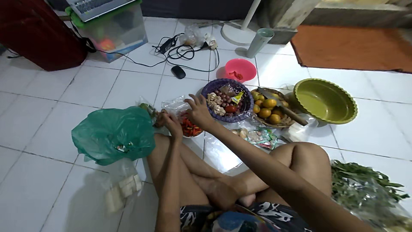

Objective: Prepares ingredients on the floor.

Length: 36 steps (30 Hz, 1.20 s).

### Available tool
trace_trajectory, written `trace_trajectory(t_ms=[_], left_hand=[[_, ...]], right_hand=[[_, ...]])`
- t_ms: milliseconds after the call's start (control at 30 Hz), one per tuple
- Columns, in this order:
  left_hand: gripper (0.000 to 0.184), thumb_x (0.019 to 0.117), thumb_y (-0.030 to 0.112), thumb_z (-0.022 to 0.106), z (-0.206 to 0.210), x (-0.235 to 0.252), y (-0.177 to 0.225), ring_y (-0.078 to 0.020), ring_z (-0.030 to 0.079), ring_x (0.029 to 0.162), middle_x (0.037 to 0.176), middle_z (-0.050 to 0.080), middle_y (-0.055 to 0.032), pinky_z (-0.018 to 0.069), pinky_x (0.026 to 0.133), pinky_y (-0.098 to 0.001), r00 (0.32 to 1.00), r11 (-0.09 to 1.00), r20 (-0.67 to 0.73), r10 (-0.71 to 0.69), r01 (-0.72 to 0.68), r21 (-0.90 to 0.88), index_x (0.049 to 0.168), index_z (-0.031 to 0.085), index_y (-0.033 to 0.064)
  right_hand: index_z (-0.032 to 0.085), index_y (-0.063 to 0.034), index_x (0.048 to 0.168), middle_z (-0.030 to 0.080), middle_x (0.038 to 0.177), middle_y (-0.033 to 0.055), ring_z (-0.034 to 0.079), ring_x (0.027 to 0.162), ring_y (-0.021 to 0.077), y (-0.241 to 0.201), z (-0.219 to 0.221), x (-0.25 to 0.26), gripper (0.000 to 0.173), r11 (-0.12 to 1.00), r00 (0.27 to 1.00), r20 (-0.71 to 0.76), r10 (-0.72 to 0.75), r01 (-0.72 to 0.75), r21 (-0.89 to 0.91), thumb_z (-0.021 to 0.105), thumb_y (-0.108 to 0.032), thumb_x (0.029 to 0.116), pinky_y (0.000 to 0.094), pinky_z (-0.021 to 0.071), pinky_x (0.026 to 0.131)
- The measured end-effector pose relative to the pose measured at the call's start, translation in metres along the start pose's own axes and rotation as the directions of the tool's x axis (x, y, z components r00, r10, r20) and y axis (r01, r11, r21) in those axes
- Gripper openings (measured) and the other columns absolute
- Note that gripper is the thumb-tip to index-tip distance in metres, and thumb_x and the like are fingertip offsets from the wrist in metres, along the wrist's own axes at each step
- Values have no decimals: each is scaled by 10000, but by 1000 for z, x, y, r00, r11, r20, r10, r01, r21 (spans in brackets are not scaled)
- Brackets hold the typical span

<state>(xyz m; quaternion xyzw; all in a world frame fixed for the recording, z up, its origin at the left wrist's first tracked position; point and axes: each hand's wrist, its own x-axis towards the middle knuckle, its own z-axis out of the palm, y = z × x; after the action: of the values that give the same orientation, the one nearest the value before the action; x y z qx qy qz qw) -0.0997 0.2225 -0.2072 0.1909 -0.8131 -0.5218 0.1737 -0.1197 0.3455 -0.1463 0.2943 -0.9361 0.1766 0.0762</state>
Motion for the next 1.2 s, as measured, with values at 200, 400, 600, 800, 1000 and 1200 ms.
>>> trace_trajectory(t_ms=[200,400,600,800,1000,1200], left_hand=[[320,1025,1,476,11,1,-6,-489,507,1276,1293,540,-393,409,1087,-517,999,996,-37,-11,14,86,1284,517,-184],[188,1008,-12,513,8,3,-13,-378,617,986,1020,609,-318,507,896,-450,999,999,-31,-35,35,20,1079,564,-178],[185,958,-41,563,11,1,-20,-328,632,904,941,639,-288,524,843,-417,999,998,18,49,-48,-48,1065,605,-186],[224,966,-50,563,8,-4,-13,-346,681,892,937,673,-296,548,846,-433,993,996,92,80,-83,36,1142,595,-184],[254,977,-49,528,6,-4,-13,-326,664,882,947,663,-292,537,848,-416,988,994,109,110,-111,4,1177,576,-198],[284,969,-52,566,-8,1,-3,-445,648,1096,1120,661,-350,497,999,-499,976,975,196,96,-132,176,1226,608,-164]], right_hand=[[777,24,865,576,1437,250,285,1476,563,1,2,-4,69,997,1000,-4,16,-16,-81,715,52,862,837,91,1121],[793,20,947,524,1484,276,213,1492,588,4,9,-8,120,994,994,6,105,-105,-1,731,-76,910,843,36,1117],[794,-26,1002,349,1597,313,121,1512,595,6,7,-13,285,991,991,26,134,-134,5,766,-292,904,850,0,1103],[812,-39,977,319,1642,240,53,1548,535,-1,13,-13,269,978,976,71,206,-207,2,765,-295,911,836,-60,1100],[764,46,1061,273,1664,232,-6,1574,467,-10,14,-5,277,965,931,258,256,-262,-14,650,-198,996,810,-91,1122],[731,27,1188,305,1644,252,2,1569,482,-34,9,-5,326,939,888,355,291,-336,70,569,-211,1036,807,-86,1130]])
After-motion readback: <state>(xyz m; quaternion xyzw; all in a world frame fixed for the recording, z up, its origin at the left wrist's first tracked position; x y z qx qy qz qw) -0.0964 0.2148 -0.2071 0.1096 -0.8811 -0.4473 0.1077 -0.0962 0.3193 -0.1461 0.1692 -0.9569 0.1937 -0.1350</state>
